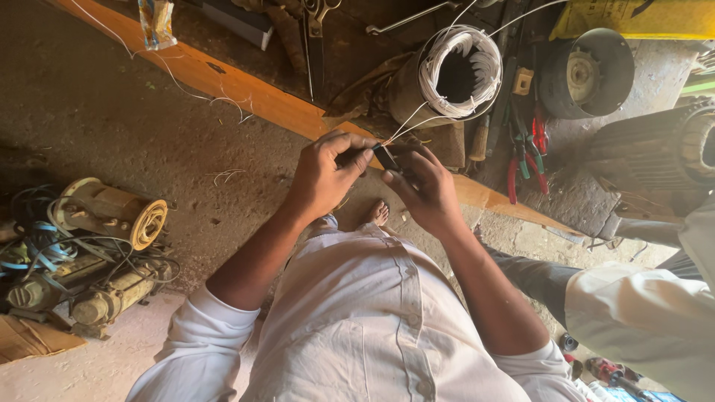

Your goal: The person strips insulation from several wires, twists the exposed ends together, and wraps the joint with black electrical tape. The person uses pliers and a knife to strip and cut the wires, then applies tape by hand to insulate the connection.

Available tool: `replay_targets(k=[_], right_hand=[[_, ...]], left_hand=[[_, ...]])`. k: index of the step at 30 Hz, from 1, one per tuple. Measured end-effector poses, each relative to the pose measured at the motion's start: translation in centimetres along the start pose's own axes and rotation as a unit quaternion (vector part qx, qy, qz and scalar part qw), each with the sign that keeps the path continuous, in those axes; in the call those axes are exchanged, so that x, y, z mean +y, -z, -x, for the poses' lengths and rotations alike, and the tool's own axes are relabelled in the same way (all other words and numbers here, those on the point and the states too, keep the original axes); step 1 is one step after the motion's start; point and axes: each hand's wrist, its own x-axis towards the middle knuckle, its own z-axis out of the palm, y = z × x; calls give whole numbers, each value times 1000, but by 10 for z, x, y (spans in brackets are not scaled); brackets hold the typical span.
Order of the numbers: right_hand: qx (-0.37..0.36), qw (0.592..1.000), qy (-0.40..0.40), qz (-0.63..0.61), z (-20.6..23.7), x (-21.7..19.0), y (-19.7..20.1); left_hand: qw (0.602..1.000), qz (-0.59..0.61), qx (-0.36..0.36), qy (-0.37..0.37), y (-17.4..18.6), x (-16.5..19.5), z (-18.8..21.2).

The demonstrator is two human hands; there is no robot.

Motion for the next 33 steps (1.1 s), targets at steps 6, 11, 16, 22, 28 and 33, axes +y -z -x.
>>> replay_targets(k=[6, 11, 16, 22, 28, 33], right_hand=[[-53, 940, -38, -333, 4, -7, 19], [34, 944, -24, -327, -24, 9, -3], [-16, 952, 32, -305, -27, 26, -5], [70, 950, 60, 298, -13, 19, 13], [25, 994, 46, -96, -2, -3, 43], [1, 1000, -4, -20, 1, 2, 12]], left_hand=[[994, -73, 1, -79, 3, 3, -1], [999, -39, 7, 12, -5, 9, -6], [998, -41, 18, -35, -8, 1, -12], [977, -173, 35, -118, 1, -6, -16], [995, -91, -39, 24, 8, 5, -16], [999, -39, -5, -9, 10, 10, -6]])
